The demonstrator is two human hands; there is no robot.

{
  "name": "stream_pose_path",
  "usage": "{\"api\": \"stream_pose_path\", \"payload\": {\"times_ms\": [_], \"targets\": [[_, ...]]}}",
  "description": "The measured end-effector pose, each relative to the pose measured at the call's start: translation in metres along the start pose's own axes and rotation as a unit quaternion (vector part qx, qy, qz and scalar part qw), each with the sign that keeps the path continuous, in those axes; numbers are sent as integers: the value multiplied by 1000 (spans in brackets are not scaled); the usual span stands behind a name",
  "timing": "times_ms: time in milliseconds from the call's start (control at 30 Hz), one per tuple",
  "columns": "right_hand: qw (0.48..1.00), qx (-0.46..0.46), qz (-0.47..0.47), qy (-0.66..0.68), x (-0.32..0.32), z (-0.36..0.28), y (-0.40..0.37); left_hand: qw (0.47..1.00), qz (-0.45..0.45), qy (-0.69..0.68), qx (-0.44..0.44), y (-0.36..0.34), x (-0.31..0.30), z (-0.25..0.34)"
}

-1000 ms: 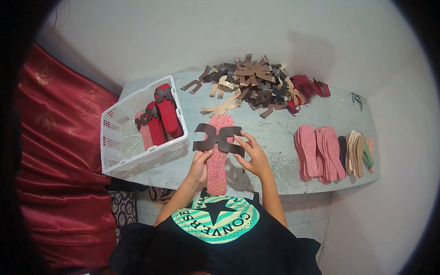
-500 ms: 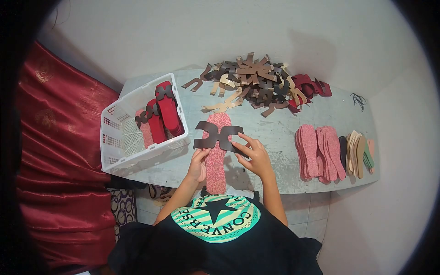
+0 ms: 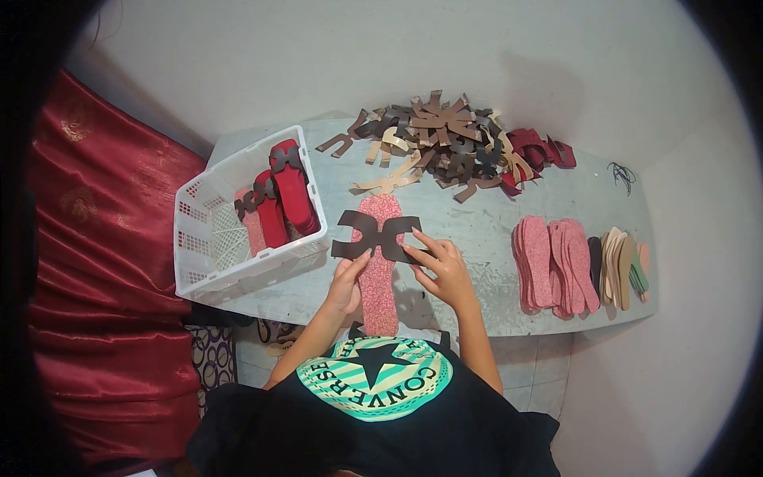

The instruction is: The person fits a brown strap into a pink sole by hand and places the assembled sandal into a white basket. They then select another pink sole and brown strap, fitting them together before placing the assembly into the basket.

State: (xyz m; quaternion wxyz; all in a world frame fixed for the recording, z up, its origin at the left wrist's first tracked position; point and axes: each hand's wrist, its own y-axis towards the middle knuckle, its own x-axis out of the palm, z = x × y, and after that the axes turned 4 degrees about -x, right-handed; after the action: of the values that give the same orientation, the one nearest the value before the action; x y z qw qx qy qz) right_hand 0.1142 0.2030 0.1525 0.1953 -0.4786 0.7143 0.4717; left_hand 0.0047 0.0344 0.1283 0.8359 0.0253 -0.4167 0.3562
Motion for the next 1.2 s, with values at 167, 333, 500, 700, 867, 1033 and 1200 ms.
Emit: {"api": "stream_pose_path", "payload": {"times_ms": [167, 333, 500, 700, 867, 1033, 1200], "targets": [[999, 27, -22, 3, -2, 1, -3, 1000, 6, -3, 1, 2, 0, -3], [999, 34, -29, 10, -4, -2, -3, 992, 47, -104, -50, 5, 9, 3], [999, 20, -20, -26, -9, -8, 0, 992, 37, -110, -40, 8, 9, -2], [999, 37, -20, 14, -8, -8, -1, 993, 34, -113, -27, 4, 18, 2], [998, 44, -37, 18, -7, -8, -1, 991, 30, -130, -11, 2, 23, 2], [998, 42, -40, 0, -10, -10, 0, 998, 54, -11, -9, 8, 12, -4], [999, 40, -29, -22, -15, -18, 2, 999, 44, -25, 4, 3, 26, -3]]}}
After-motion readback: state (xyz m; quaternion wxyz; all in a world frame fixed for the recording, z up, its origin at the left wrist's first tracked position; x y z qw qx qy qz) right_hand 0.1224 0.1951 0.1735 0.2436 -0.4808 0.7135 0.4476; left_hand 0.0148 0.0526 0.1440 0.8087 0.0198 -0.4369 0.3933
